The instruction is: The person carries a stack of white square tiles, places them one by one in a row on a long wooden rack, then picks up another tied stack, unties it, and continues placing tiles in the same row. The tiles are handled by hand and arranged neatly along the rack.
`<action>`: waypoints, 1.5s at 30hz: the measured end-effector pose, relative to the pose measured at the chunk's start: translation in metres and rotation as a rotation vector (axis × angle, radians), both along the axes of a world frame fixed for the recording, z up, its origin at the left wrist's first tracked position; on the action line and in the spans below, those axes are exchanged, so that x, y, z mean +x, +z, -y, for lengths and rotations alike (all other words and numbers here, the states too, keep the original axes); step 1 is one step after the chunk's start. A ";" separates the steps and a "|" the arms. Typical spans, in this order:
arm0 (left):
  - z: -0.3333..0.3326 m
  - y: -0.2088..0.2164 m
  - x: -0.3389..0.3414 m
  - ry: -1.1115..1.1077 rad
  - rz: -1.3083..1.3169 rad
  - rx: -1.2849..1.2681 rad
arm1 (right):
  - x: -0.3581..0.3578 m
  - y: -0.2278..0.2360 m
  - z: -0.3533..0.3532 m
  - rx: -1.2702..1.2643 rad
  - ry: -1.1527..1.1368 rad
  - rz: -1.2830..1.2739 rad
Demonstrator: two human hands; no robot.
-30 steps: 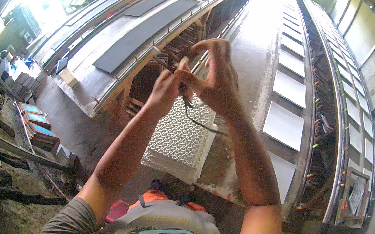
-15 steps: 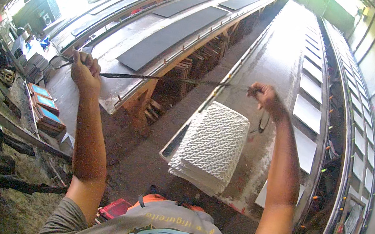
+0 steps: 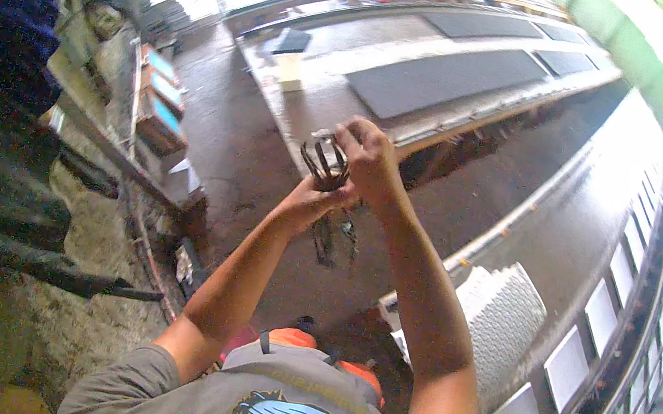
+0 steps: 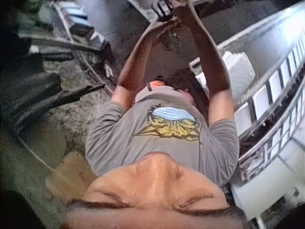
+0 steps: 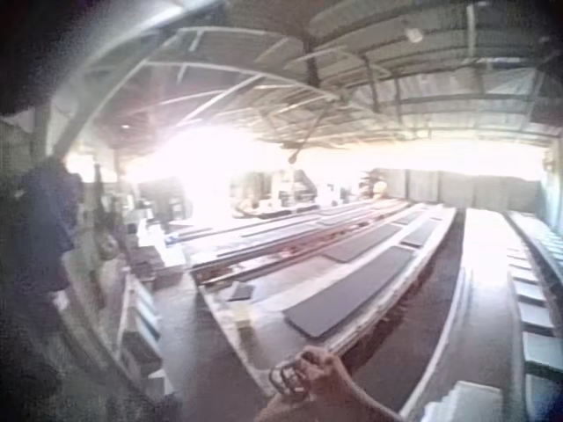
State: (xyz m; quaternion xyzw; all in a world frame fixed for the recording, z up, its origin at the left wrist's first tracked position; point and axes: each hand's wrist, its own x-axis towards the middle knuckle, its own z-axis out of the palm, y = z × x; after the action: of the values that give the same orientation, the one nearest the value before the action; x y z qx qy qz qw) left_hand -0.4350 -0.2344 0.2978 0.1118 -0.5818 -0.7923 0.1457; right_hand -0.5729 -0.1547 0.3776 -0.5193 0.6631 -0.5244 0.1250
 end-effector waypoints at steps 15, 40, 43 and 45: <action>0.139 -0.185 0.200 1.097 0.410 0.704 | 0.187 -0.244 0.177 0.854 0.535 0.117; 0.432 -0.354 0.361 1.332 0.551 1.039 | 0.393 -0.486 0.586 0.906 0.553 0.328; 0.437 -0.354 0.366 1.347 0.601 1.005 | 0.411 -0.497 0.585 0.918 0.441 0.118; 0.422 -0.359 0.369 1.358 0.590 1.021 | 0.409 -0.474 0.573 0.972 0.418 0.057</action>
State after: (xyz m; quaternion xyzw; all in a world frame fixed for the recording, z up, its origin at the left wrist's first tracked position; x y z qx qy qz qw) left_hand -0.0657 -0.6563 -0.0617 0.6817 0.0188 -0.6367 0.3598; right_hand -0.1641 -0.7273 -0.0965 -0.5082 0.7084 -0.1343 0.4710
